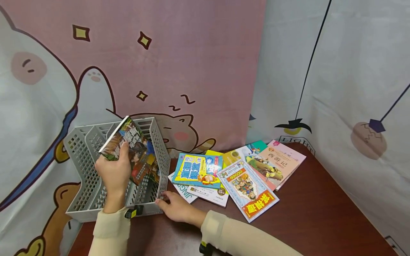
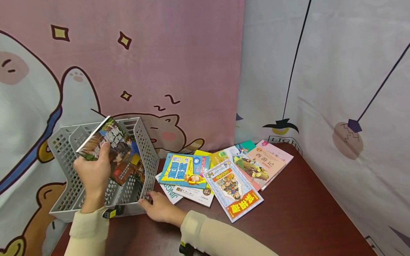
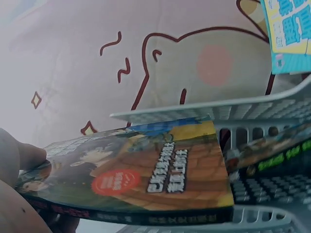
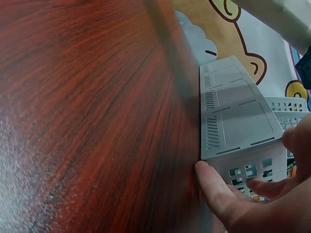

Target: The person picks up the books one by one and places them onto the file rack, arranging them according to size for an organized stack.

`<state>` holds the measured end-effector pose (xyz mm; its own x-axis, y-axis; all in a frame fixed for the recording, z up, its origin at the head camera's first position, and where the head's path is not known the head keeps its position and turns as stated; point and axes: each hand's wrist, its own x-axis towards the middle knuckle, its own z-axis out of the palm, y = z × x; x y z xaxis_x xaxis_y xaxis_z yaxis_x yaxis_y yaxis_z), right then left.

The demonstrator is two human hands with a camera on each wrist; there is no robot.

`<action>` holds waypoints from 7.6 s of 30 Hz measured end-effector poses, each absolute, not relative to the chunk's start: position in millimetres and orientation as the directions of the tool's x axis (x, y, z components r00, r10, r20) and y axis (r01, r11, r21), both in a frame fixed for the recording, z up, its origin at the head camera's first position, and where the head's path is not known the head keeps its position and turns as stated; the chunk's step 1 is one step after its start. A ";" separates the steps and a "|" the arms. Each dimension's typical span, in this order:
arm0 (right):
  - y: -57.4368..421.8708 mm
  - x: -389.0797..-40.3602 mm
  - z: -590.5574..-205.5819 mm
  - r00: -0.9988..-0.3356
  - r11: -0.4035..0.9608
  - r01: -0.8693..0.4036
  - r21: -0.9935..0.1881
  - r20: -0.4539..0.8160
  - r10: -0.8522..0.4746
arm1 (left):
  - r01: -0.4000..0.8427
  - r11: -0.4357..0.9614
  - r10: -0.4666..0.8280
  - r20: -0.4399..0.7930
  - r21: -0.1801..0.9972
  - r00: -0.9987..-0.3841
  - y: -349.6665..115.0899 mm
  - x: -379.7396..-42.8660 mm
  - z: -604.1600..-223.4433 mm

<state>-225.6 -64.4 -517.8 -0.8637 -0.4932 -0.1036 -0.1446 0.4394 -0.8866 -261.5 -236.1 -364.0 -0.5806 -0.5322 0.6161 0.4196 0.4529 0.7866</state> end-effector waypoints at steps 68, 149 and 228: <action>-75.6 -233.1 -514.0 -0.903 0.494 -0.092 -0.865 -0.137 -0.408 | 0.061 0.497 -0.194 0.180 0.865 -0.964 -221.2 -310.7 -451.7; 149.6 -251.9 -473.5 -0.956 0.409 -0.084 -0.909 -0.042 -0.290 | 0.313 0.546 0.264 0.196 0.777 -0.945 -85.7 -259.7 -461.6; 162.2 -245.0 -458.6 -0.982 -0.104 0.156 -0.982 -0.142 -0.126 | 0.149 0.190 0.139 0.124 0.970 -0.983 -54.3 -252.7 -468.1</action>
<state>-245.0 162.2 -458.6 -0.9817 -0.1261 -0.1424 0.1559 -0.1039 -0.9823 -252.7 -54.3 -468.1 -0.9825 0.1388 0.1241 0.1494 0.1897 0.9704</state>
